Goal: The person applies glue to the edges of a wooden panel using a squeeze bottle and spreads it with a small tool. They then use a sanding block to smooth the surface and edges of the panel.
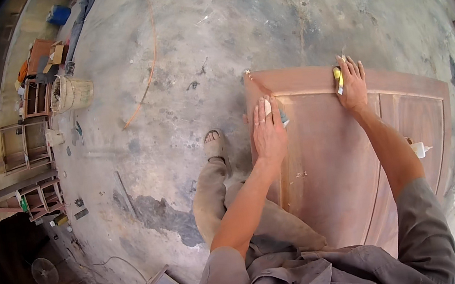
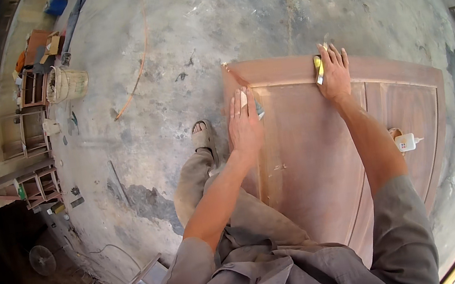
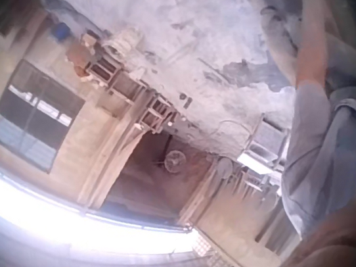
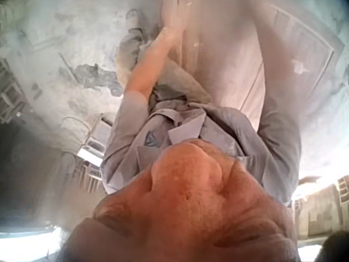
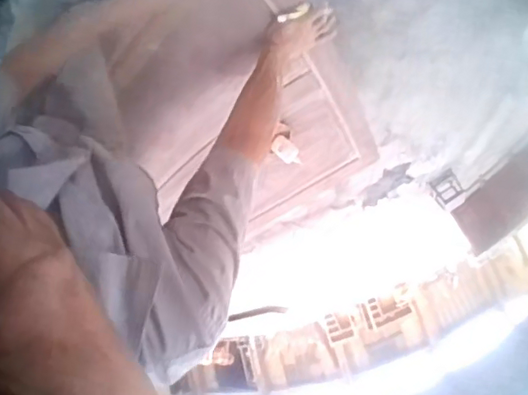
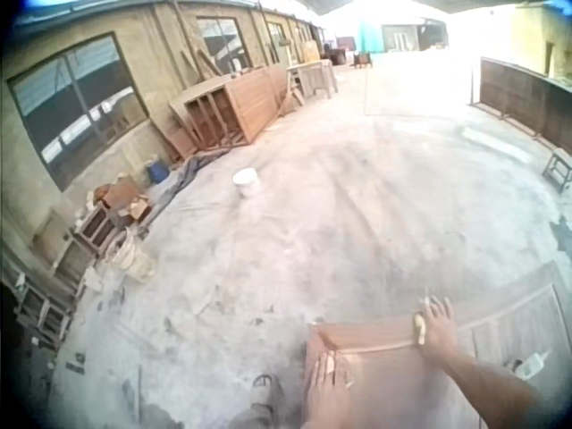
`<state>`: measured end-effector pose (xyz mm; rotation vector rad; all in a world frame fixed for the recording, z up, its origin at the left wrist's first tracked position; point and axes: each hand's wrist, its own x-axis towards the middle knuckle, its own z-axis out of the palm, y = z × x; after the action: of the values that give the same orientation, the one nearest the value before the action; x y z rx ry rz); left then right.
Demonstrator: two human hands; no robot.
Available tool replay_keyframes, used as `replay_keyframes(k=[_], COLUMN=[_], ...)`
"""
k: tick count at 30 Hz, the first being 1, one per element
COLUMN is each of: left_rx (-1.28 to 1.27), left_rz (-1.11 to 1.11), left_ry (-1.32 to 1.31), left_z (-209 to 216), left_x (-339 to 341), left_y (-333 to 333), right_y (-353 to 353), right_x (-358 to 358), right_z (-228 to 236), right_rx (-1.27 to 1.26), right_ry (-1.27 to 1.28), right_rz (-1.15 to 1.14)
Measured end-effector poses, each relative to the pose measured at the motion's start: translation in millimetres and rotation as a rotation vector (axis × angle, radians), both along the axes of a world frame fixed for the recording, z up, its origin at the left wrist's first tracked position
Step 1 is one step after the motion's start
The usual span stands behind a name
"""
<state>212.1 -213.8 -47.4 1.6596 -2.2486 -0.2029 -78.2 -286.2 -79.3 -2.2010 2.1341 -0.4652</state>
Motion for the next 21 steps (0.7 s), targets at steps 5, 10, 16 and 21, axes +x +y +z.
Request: replay_keyframes(k=[5, 10, 16, 21], left_rx=[0.018, 0.003, -0.004, 0.008], left_rz=[-0.025, -0.024, -0.004, -0.035], left_ry=[-0.007, -0.014, -0.015, 0.009], left_z=[-4, 6, -7, -9], left_x=[-4, -15, -11, -9], left_y=[0, -32, 0, -8], right_y=[5, 2, -1, 1], right_x=[-2, 1, -3, -5], right_z=[13, 15, 15, 9], right_rx=[0.017, -0.001, 0.014, 0.002], right_ry=[-0.013, -0.028, -0.026, -0.035], right_rz=[-0.022, 0.006, 0.002, -0.006])
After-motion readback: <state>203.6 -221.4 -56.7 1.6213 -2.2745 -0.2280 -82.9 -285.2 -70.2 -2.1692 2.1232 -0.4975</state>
